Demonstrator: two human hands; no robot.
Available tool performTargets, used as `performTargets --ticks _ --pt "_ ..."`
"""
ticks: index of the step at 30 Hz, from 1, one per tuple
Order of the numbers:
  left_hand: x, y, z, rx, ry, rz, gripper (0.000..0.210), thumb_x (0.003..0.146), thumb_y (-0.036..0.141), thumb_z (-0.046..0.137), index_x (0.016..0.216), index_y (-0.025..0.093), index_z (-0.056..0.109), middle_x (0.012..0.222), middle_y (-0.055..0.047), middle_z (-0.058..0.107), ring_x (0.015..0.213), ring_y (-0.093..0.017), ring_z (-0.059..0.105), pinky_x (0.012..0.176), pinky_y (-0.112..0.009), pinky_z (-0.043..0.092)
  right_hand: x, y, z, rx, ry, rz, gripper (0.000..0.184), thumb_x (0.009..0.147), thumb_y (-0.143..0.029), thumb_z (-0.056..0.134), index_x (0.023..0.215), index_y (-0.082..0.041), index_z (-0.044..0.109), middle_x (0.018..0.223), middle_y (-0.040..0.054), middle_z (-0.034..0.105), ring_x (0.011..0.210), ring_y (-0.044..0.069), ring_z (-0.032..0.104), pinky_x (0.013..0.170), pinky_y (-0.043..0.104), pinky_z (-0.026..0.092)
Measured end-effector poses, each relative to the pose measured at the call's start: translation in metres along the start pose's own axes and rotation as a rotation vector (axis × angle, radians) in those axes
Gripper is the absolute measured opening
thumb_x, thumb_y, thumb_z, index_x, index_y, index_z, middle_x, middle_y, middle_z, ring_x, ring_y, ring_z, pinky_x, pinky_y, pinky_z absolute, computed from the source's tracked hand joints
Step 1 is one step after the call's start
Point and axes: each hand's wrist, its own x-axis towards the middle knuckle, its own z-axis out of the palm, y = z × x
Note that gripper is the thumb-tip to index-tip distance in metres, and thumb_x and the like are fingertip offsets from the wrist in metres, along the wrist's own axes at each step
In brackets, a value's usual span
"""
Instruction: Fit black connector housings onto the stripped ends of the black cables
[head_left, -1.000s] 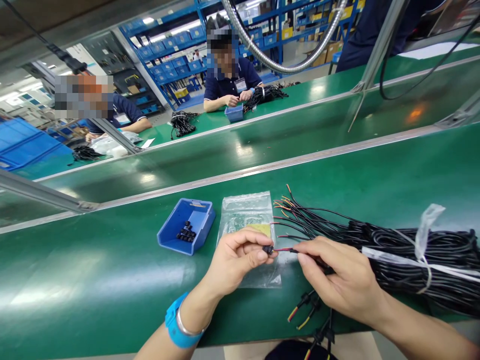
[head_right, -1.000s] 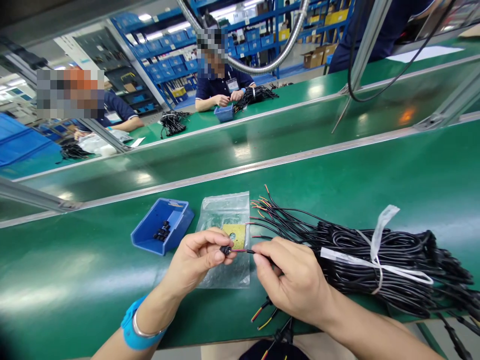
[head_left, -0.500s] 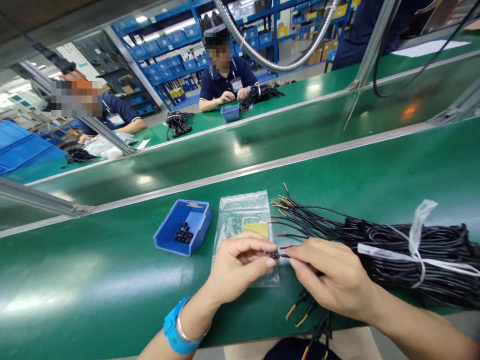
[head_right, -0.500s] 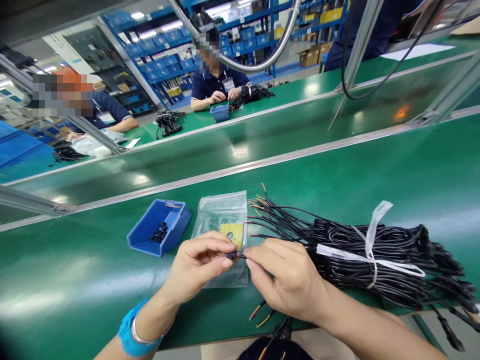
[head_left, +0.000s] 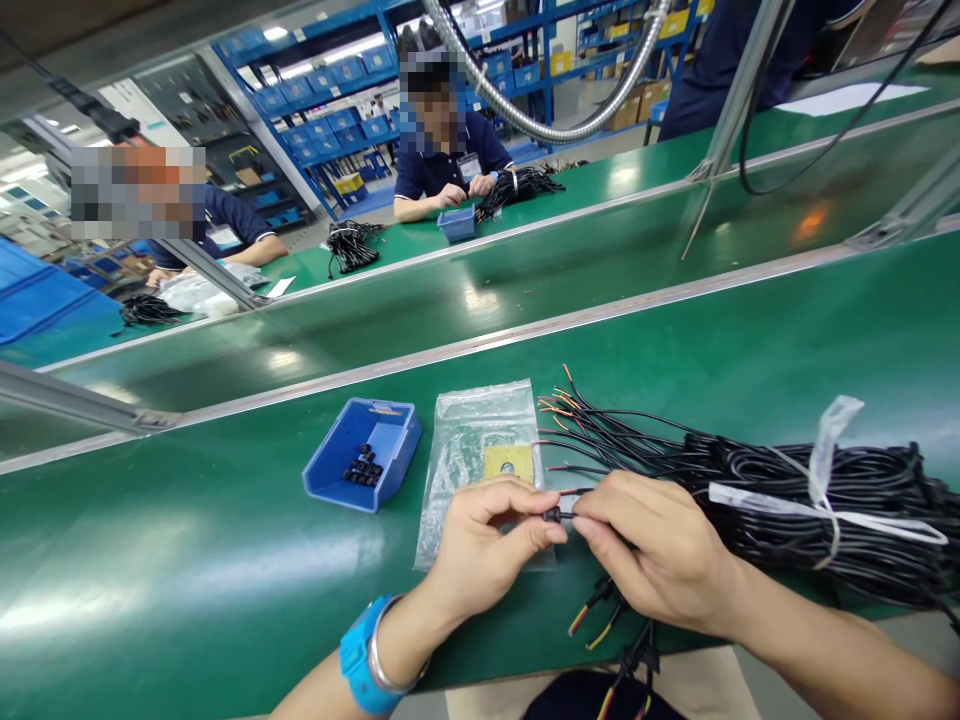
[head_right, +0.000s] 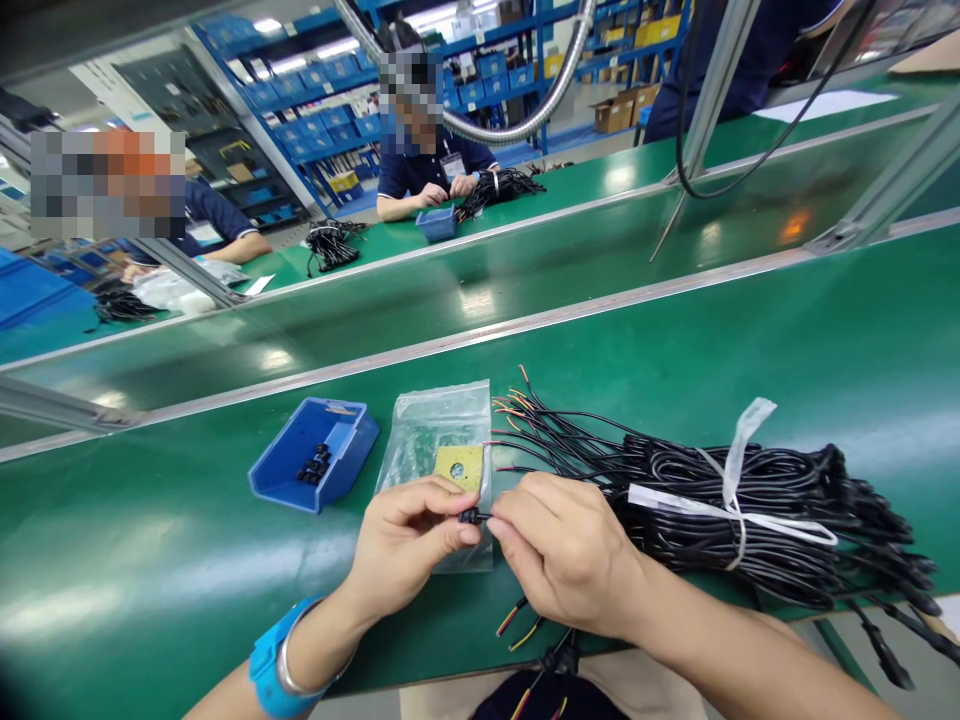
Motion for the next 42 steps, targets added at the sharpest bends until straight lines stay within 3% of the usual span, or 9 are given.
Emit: performTargets --ticks 3,8,18,23,26,34,42 --pt "0.000 0.003 0.000 0.170 -0.013 0.214 0.013 0.069 0.010 0.083 0.081 0.015 0.079 0.071 -0.005 0.076 0.063 -0.012 0.069 0.064 -0.019 0.054 0.000 -0.001 -0.001 0.012 -0.015 -0.011 0.013 0.091 -0.008 0.050 0.086 -0.015 0.059 0.071 0.0038 0.060 0.062 0.014 0.050 0.058 0.026 0.041" --pt "-0.002 0.002 0.001 0.257 -0.040 0.304 0.011 0.072 0.008 0.081 0.083 0.011 0.078 0.072 -0.008 0.076 0.064 -0.014 0.071 0.064 -0.020 0.056 0.000 -0.001 0.000 0.018 -0.017 -0.032 0.015 0.092 -0.008 0.047 0.085 -0.016 0.058 0.068 0.0029 0.059 0.060 0.013 0.050 0.057 0.026 0.041" --pt "-0.004 0.000 0.008 0.193 -0.055 0.289 0.007 0.076 0.015 0.079 0.081 0.010 0.077 0.072 -0.011 0.077 0.064 -0.015 0.072 0.064 -0.020 0.057 -0.002 0.000 0.001 0.074 -0.040 -0.018 0.017 0.092 -0.008 0.048 0.080 -0.016 0.057 0.064 0.0018 0.056 0.057 0.013 0.049 0.054 0.025 0.040" --pt "-0.004 -0.001 0.006 0.135 0.023 0.058 0.010 0.071 0.019 0.082 0.076 0.013 0.076 0.067 -0.006 0.074 0.057 -0.015 0.068 0.056 -0.022 0.054 0.001 0.002 0.001 0.061 -0.005 0.001 0.009 0.092 -0.010 0.053 0.091 -0.015 0.060 0.074 0.0032 0.063 0.064 0.013 0.055 0.061 0.024 0.045" --pt "-0.004 -0.002 0.006 0.060 0.029 -0.033 0.011 0.072 0.022 0.082 0.076 0.014 0.075 0.067 -0.005 0.074 0.054 -0.015 0.066 0.051 -0.023 0.053 0.002 0.002 -0.002 0.018 -0.021 0.026 0.010 0.092 -0.011 0.052 0.088 -0.015 0.060 0.071 0.0031 0.061 0.062 0.013 0.053 0.059 0.026 0.044" --pt "-0.003 0.005 0.012 0.179 0.002 0.226 0.006 0.075 0.019 0.080 0.076 0.016 0.074 0.070 -0.006 0.076 0.062 -0.016 0.071 0.061 -0.023 0.058 0.002 -0.002 -0.007 0.019 -0.082 -0.027 0.019 0.091 -0.007 0.044 0.079 -0.016 0.057 0.066 0.0029 0.055 0.058 0.014 0.045 0.055 0.028 0.037" --pt "-0.003 0.006 0.012 0.210 -0.057 0.265 0.006 0.076 0.017 0.079 0.079 0.014 0.074 0.071 -0.007 0.076 0.063 -0.016 0.072 0.062 -0.023 0.059 0.000 -0.002 -0.005 0.055 -0.083 -0.030 0.018 0.090 -0.006 0.045 0.080 -0.015 0.057 0.064 0.0028 0.053 0.058 0.014 0.045 0.055 0.028 0.036"
